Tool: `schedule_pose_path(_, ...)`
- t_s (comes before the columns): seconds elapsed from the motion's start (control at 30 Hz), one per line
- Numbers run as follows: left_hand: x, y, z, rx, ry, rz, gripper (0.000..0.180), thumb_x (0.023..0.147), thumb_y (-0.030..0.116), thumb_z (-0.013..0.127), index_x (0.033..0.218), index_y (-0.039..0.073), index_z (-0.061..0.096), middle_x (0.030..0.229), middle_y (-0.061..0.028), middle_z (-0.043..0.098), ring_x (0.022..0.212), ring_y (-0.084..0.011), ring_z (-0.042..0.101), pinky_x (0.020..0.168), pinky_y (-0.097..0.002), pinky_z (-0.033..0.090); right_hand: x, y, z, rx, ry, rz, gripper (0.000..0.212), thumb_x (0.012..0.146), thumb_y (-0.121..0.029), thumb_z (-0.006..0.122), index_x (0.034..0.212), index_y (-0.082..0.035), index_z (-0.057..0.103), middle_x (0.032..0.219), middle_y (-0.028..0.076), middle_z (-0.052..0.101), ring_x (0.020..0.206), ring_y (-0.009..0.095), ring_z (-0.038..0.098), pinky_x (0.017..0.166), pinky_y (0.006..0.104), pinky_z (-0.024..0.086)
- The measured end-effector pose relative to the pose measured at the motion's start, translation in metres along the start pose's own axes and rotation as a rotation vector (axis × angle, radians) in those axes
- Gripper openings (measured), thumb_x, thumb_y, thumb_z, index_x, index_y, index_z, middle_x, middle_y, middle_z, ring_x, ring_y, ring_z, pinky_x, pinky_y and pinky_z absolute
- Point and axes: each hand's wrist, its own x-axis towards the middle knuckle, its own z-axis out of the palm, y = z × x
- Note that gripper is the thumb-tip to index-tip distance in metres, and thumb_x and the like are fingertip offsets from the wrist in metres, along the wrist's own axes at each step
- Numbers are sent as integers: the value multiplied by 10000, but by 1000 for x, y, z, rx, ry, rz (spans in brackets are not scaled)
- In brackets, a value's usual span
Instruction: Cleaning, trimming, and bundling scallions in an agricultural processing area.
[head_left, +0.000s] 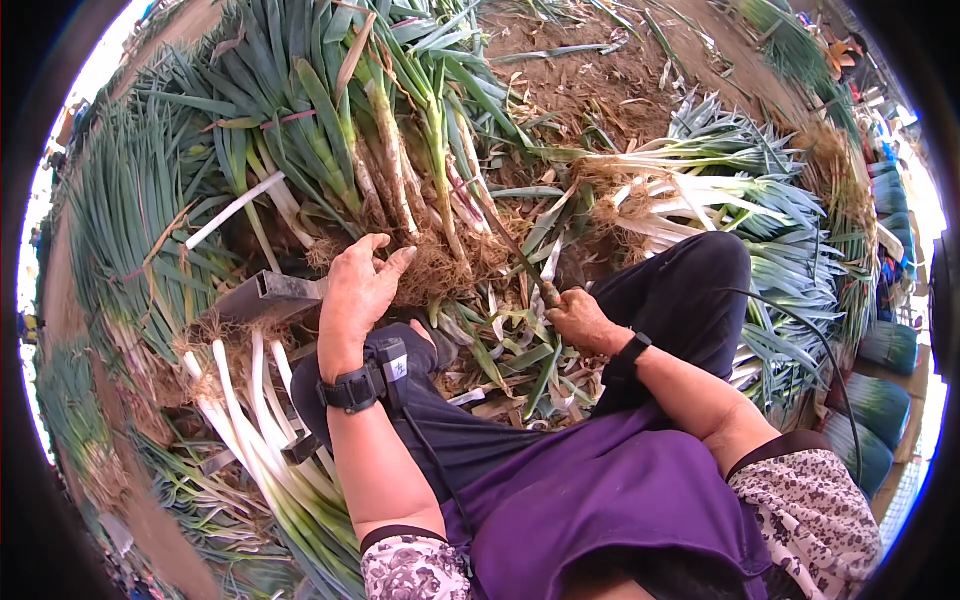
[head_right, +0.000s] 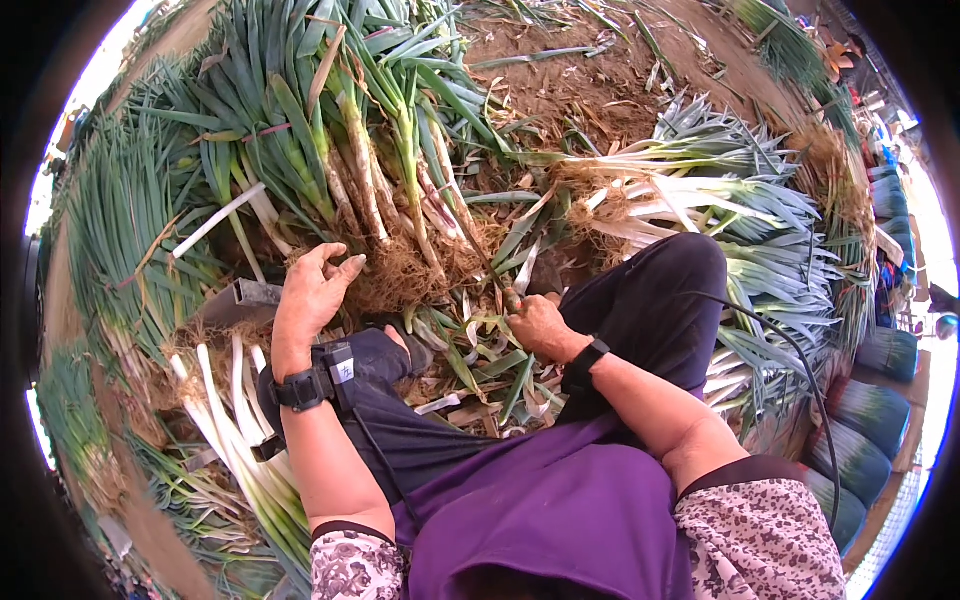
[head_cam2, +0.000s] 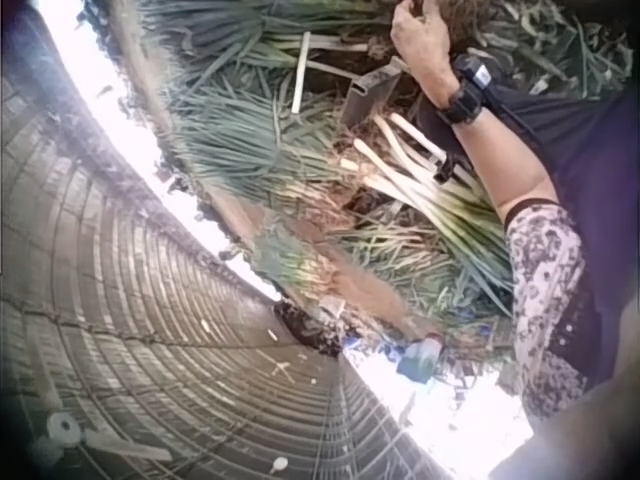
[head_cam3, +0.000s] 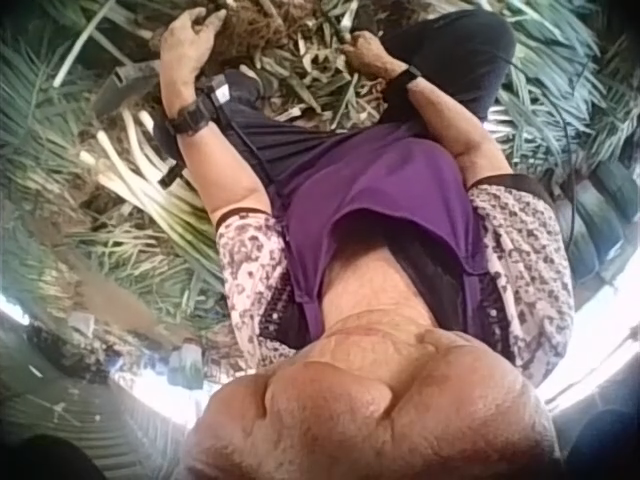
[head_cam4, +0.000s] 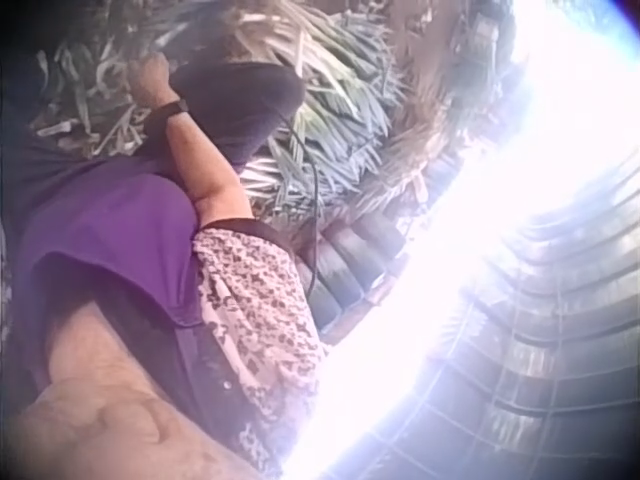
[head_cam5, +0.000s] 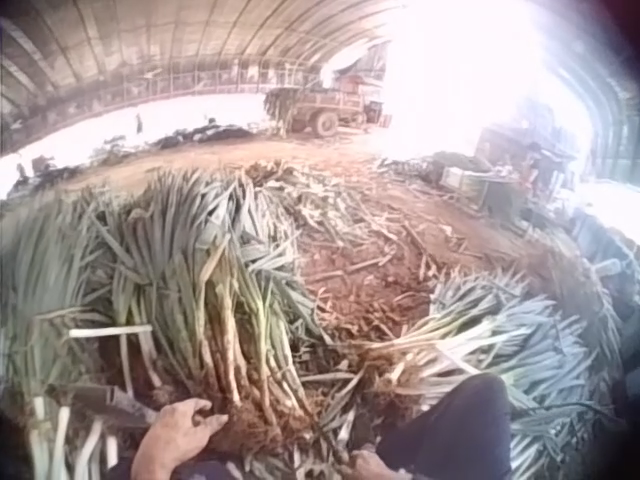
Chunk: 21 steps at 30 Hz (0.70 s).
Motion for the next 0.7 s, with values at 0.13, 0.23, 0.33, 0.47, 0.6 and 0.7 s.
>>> schedule_pose_path(0.13, 7, 10, -2, -38, -49, -45, 547, 818, 410, 697, 1115, -41, 612, 722, -94, 606, 679, -169, 563, 674, -315, 467, 10, 31, 7, 134, -376, 175, 169, 670, -198, 725, 708, -71, 620, 596, 114, 616, 542, 233, 619, 502, 355, 487)
schedule_pose_path(0.23, 4, -4, -3, 4, -19, -29, 539, 823, 407, 695, 1118, -36, 611, 714, -89, 599, 668, -157, 551, 662, -310, 463, 8, -14, -15, 359, -136, 502, 158, 758, -167, 660, 741, -18, 612, 565, 106, 590, 476, 179, 578, 442, 322, 452)
schedule_pose_path(0.33, 1, -13, -2, -13, -24, -14, 532, 828, 397, 694, 1126, -36, 607, 705, -86, 592, 648, -142, 541, 638, -300, 459, 5, -65, -81, 674, -203, 543, 146, 807, -140, 616, 774, 1, 593, 561, 58, 553, 435, 131, 523, 387, 290, 401)
schedule_pose_path(0.47, 5, -3, -4, -31, -49, -41, 534, 825, 396, 697, 1125, -36, 608, 710, -90, 596, 638, -140, 540, 630, -298, 459, -12, -6, -127, 113, 345, 29, 96, 867, -62, 522, 772, -53, 505, 573, -20, 438, 456, 101, 484, 371, 259, 372)
schedule_pose_path(0.6, 5, -7, -9, 27, -32, -70, 536, 813, 394, 697, 1134, -26, 607, 756, -143, 640, 692, -200, 613, 671, -326, 485, 1, -46, -189, 846, 414, 415, 144, 878, -159, 600, 894, -39, 521, 653, 26, 538, 451, 99, 495, 385, 240, 397)
schedule_pose_path(0.7, 10, 1, 4, 14, -32, -4, 547, 807, 405, 691, 1144, -17, 603, 786, -181, 663, 731, -262, 660, 707, -354, 503, 9, -44, -172, 1133, 200, 445, 211, 889, -191, 621, 985, -49, 498, 704, 36, 567, 461, 112, 520, 388, 247, 436)
